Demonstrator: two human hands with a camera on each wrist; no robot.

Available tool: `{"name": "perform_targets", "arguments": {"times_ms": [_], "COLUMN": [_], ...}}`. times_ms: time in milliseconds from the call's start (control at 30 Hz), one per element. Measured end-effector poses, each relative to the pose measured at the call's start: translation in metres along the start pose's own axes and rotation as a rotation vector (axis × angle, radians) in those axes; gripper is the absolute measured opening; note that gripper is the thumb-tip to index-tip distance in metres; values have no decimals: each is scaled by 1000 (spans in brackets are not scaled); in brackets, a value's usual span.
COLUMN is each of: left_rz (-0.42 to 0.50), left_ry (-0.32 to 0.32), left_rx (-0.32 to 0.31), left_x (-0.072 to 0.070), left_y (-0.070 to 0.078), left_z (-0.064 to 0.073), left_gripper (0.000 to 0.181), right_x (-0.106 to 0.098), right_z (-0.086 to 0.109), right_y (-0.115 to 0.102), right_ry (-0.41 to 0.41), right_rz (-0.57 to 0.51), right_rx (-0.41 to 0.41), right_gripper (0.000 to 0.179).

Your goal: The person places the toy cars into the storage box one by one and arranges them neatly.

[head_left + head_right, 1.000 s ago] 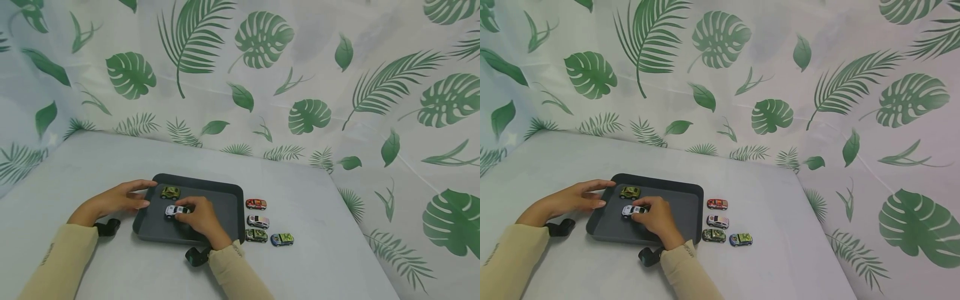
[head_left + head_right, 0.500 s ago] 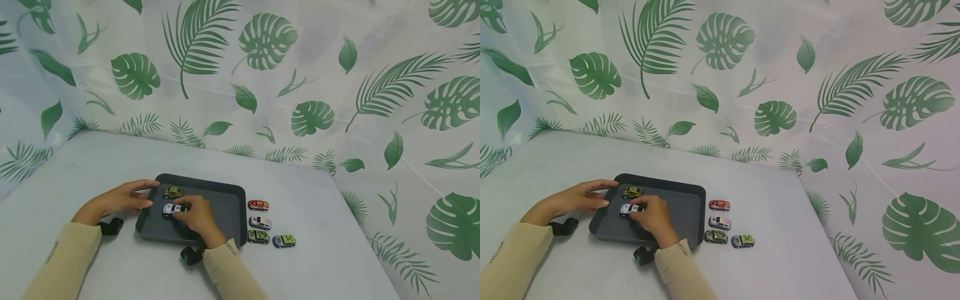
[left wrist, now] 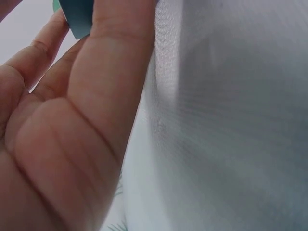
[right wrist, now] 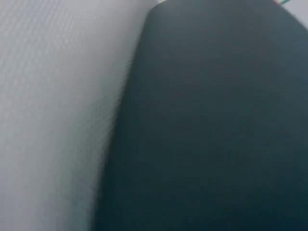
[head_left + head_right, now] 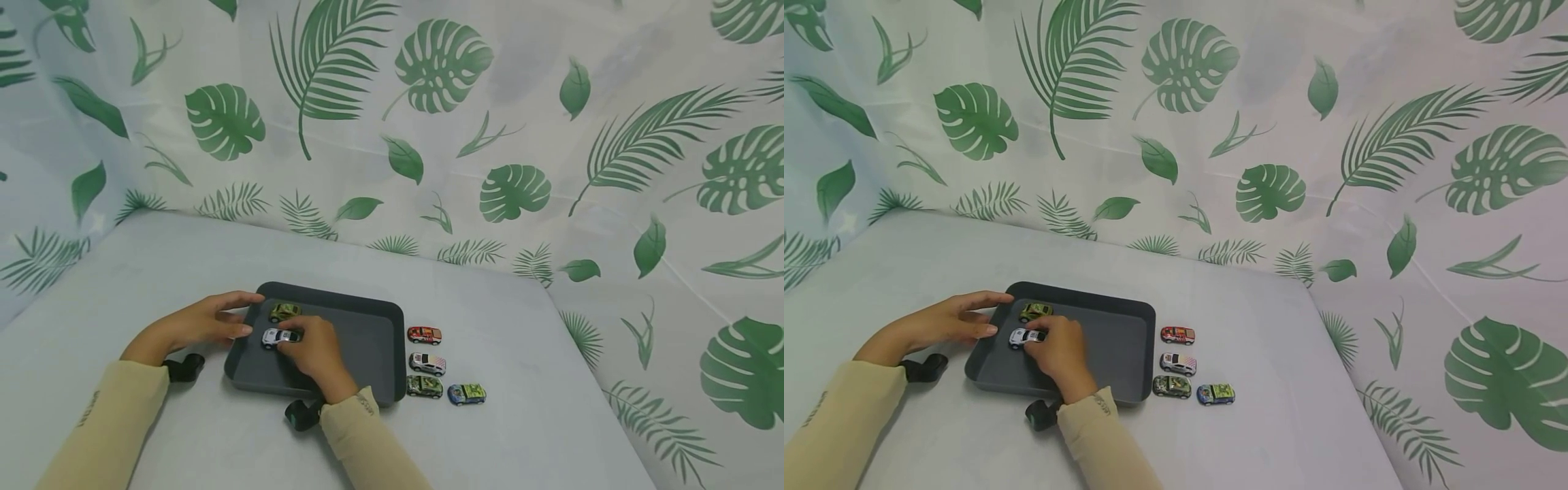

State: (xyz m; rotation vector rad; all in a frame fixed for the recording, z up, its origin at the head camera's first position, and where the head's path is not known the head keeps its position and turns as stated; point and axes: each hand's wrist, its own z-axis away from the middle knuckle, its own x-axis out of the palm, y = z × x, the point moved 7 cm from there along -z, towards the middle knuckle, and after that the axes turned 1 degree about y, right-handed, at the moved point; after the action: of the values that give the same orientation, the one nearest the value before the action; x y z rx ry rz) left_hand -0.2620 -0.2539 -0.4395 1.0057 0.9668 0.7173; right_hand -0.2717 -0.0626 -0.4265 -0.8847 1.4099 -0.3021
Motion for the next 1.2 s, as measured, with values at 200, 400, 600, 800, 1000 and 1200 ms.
{"name": "perform_targets", "arguments": {"times_ms": [200,400,600,800,1000,1200], "left_rz": [8,7,3,-15,-28,-24], "left_ry": [-1,-1,0,5,11,15], "left_rx": [4,6,-4,-7,-9,-19], "left_x": [1,1,1,0,-1,1], "left_y": [1,2,1,-1,-3,-3], "left_z": [-1,-1,-2,-1,-1,-2], "left_gripper": [77,77,78,78,77,79], "right_x": [3,2,-2,-10,-21,-27], "right_z": [0,0,3,7,12,15], "right_y": [-3,-3,-2,4,17,27], "right_ry": [10,16,30,24,-10,-54], "right_rz": [38,54,32,-47,-153,-225], "right_rx": [15,32,19,-1,-31,-54], "right_gripper": [25,25,26,27,29,32]}}
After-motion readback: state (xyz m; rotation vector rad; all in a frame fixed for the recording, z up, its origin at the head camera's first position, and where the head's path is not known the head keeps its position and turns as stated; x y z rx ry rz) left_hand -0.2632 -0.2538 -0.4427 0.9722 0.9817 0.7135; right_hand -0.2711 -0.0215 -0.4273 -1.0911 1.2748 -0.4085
